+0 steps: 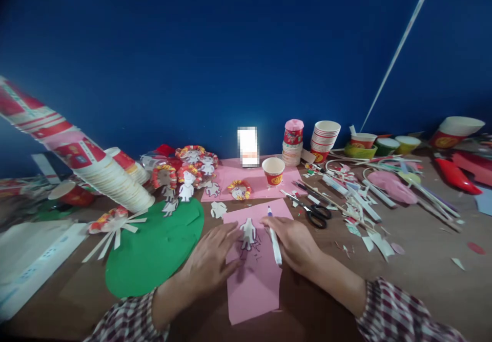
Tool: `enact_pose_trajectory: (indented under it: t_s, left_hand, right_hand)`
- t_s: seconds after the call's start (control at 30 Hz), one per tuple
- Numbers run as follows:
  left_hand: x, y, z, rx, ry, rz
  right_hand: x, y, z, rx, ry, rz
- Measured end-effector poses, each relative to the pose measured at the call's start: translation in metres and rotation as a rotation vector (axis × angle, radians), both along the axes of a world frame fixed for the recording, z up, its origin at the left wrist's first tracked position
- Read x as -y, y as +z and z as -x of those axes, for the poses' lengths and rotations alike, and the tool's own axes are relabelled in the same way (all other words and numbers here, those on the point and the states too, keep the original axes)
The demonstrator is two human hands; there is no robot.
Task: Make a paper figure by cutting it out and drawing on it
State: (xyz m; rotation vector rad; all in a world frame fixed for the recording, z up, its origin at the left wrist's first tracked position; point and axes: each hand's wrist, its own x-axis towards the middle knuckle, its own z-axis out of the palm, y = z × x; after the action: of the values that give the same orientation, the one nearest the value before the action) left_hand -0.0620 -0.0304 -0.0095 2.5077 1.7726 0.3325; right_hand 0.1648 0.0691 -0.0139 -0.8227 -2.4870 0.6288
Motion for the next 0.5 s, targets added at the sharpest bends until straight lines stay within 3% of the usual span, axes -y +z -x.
enact_pose_trajectory:
  t_s: [0.13, 0.27, 0.37, 0.5]
  left_hand:
    - [-0.028, 0.007, 0.023, -0.003, 0.117, -0.057]
    - [-0.064, 0.003, 0.037, -0.042, 0.147, -0.031]
    - [-0.078, -0.007, 0.035, -0.035, 0.158, -0.004]
    - [-0.081, -0.013, 0.023, -0.017, 0.209, -0.009]
  right_hand:
    - [0.003, -0.003, -0.004, 0.220, 0.021, -0.142]
    - [0.004, -0.009, 0.000, 0.264, 0.043, -0.222]
    - [0.004, -0.014, -0.001, 0.251, 0.050, -0.280]
    - [0.006, -0.017, -0.004, 0.222, 0.049, -0.338]
